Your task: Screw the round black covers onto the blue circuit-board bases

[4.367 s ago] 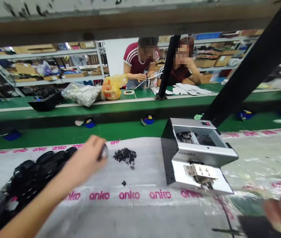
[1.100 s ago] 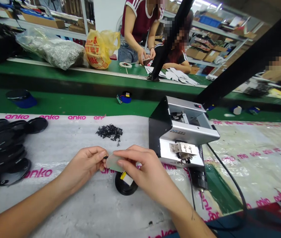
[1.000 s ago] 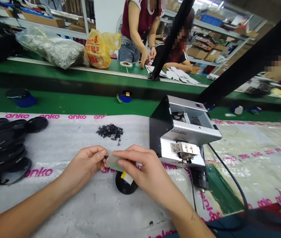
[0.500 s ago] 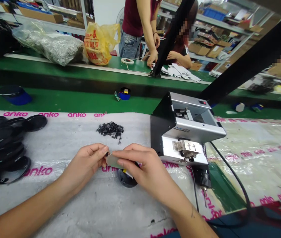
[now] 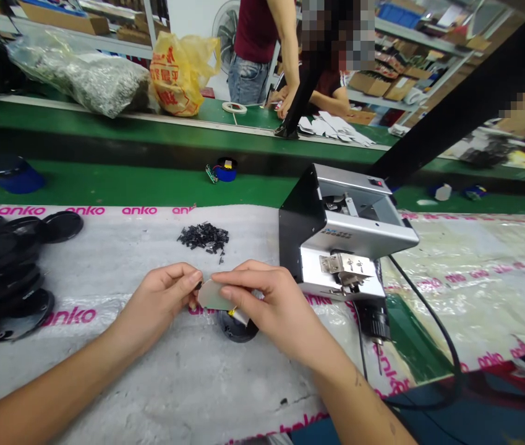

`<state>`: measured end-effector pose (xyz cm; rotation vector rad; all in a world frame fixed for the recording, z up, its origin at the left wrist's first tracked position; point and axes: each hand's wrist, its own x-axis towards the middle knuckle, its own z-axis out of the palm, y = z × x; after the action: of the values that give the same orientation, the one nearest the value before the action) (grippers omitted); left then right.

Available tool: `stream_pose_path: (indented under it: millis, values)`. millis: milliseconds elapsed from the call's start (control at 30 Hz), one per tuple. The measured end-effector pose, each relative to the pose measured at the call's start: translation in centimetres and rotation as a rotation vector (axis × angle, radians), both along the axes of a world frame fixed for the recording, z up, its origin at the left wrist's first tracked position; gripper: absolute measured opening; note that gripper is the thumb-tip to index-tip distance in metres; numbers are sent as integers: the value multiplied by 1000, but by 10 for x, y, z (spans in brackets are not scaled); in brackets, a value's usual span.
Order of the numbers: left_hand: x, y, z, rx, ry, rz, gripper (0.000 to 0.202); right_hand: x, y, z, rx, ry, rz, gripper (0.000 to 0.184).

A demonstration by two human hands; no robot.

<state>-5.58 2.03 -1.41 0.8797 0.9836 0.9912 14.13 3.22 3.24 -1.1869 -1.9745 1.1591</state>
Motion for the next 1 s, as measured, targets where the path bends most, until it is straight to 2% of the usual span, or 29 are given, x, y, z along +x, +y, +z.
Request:
stream_pose_path:
  millis: [133, 233, 300, 433, 533, 600, 700, 767, 833, 933, 1000]
  values:
    - [3, -4, 3, 54, 87, 47, 28, -3, -4, 0, -7, 6, -42, 20]
    - [8, -7, 7, 110, 223, 143, 30, -10, -10, 0, 63, 2, -91, 21]
    - [11, -8, 10, 121, 252, 147, 30, -12, -13, 1, 120, -9, -107, 23]
    - [13, -4, 12, 105, 112, 104, 31, -9, -12, 6, 134, -18, -133, 21]
    - [11, -2, 14, 28, -48, 62, 19, -1, -11, 10, 169, -63, -130, 20]
    - [10, -2, 17, -28, -109, 49, 14, 1, -15, 11, 280, -166, -80, 25]
    - [12, -4, 21, -57, -163, 47, 11, 1, -25, 12, 569, -399, -37, 38]
    - [14, -7, 24, -64, -173, 31, 11, -1, -31, 12, 753, -538, -51, 39]
    - [15, -9, 25, -36, -158, 3, 10, -1, -36, 12, 856, -614, -40, 37]
    - [9, -11, 25, 99, -70, -116, 12, 3, -39, 13, 802, -613, -12, 38]
    - [2, -11, 22, 221, 65, -207, 28, 8, -40, 12, 684, -555, -24, 39]
